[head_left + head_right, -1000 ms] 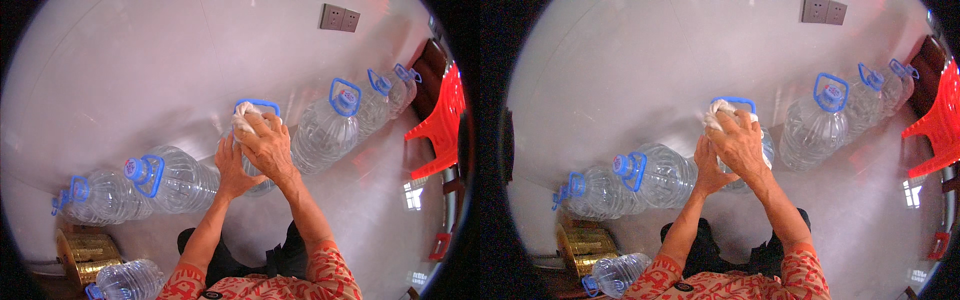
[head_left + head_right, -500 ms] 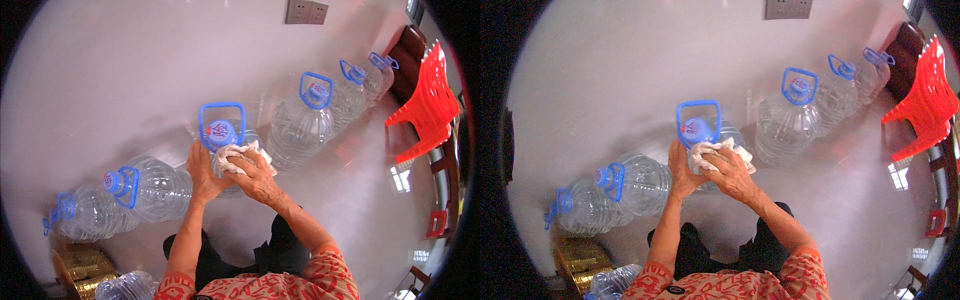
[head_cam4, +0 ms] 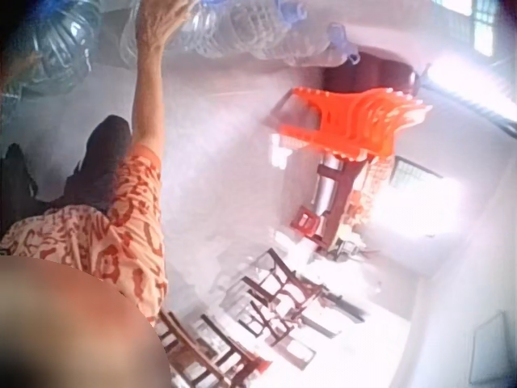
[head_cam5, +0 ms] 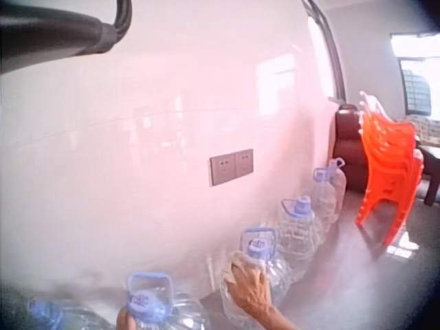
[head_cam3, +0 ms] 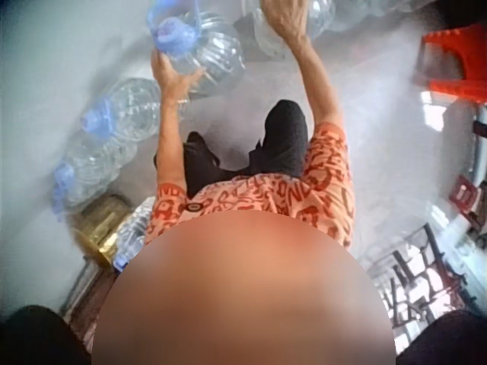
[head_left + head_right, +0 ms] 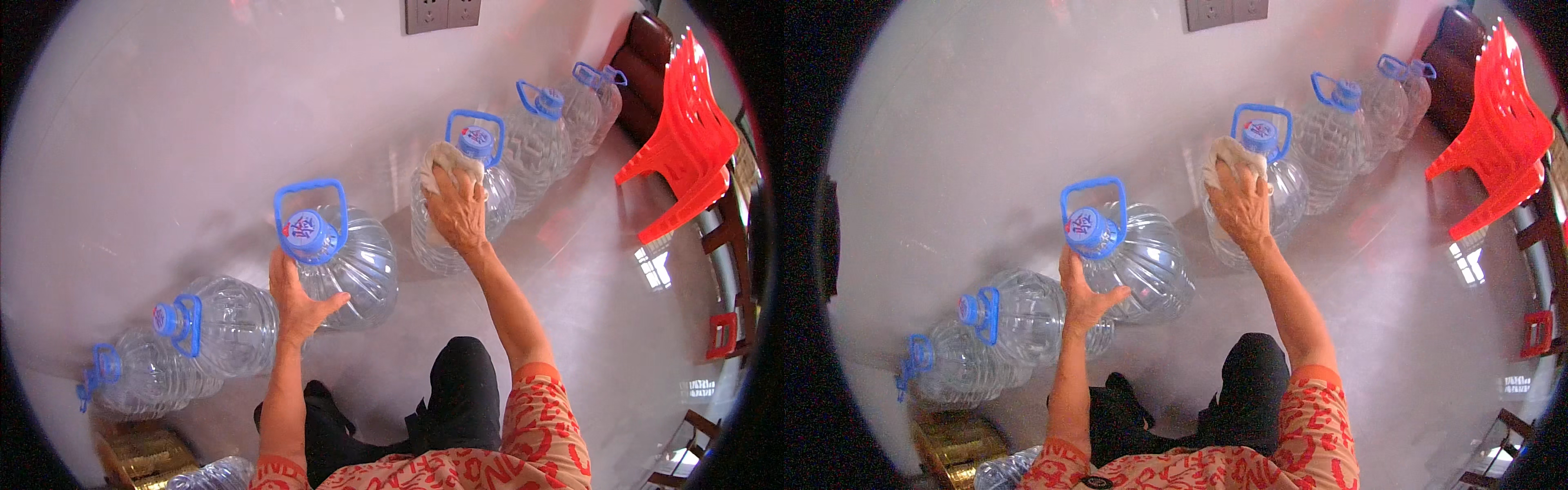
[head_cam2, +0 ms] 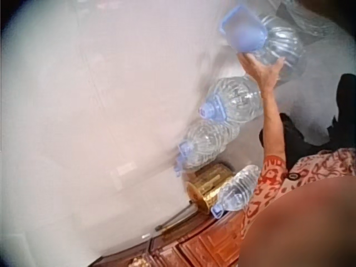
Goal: The person sits on the floor and wipes the exterior of several large plastic water bottles using a white cloth. They handle the bottles one at a time, rotating them to clean different sides before placing them back in a row.
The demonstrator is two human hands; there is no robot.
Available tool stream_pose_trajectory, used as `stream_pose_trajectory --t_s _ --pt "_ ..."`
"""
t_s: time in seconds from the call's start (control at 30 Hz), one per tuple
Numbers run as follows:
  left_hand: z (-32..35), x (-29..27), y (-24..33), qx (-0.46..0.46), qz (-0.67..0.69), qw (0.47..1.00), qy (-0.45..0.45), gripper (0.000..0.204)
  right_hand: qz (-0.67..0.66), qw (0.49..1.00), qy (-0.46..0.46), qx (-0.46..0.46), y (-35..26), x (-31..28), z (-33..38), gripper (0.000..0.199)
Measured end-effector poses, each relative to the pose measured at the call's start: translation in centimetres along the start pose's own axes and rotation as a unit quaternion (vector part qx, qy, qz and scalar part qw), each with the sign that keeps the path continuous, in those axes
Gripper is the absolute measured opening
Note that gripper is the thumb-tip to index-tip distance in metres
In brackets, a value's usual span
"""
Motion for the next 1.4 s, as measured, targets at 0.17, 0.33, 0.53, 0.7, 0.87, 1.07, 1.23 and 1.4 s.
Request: stream_pose_trajectory --t_s 0.17,0.33,0.53,0.7,0.87,1.07,1.23,1.4 --pt "0.4 0.6 -1.4 -0.048 0.020 0.998 -0.019 0.110 0.026 0.997 -0.042 -0.057 -1.3 0.4 4.5 0.035" --pt "0.4 1.5 -1.8 -0.048 0.009 0.998 -0.036 0.114 -0.102 0.990 -0.070 -0.072 0.9 0.5 11.4 0.045" --pt "0.5 1.6 -2.0 -0.080 -0.001 0.995 -0.065 0.117 -0.066 0.984 0.134 0.096 5.7 -6.1 4.9 0.045" --pt "0.6 1.8 -2.6 -0.114 -0.001 0.989 -0.089 0.119 -0.073 0.990 0.072 0.095 6.2 -4.0 3.8 0.043" --pt "0.6 1.7 -2.3 -0.097 0.022 0.990 -0.097 0.117 -0.142 0.989 0.028 0.032 5.7 -4.0 8.1 0.038" --pt "6.4 -1.8 3.8 -0.031 -0.199 0.959 0.199 0.090 -0.225 0.967 0.058 0.102 8.5 -4.2 10.8 0.037" --pt "3.2 6.0 13.6 0.194 -0.048 0.979 0.046 0.071 -0.215 0.944 0.083 0.235 12.0 -4.1 6.3 0.046" --pt "-7.9 14.1 14.4 0.095 0.091 0.991 -0.017 0.072 -0.224 0.932 0.095 0.269 11.9 -2.2 8.1 0.051"
Point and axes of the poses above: each hand's wrist, its own z-axis away from the middle knuckle, its own x-axis out of the palm, y = z × x, the point moved 10 cm from there along -z, towards the middle knuckle, and after that the axes turned 3 degrees about -y, right-handed, at the moved point
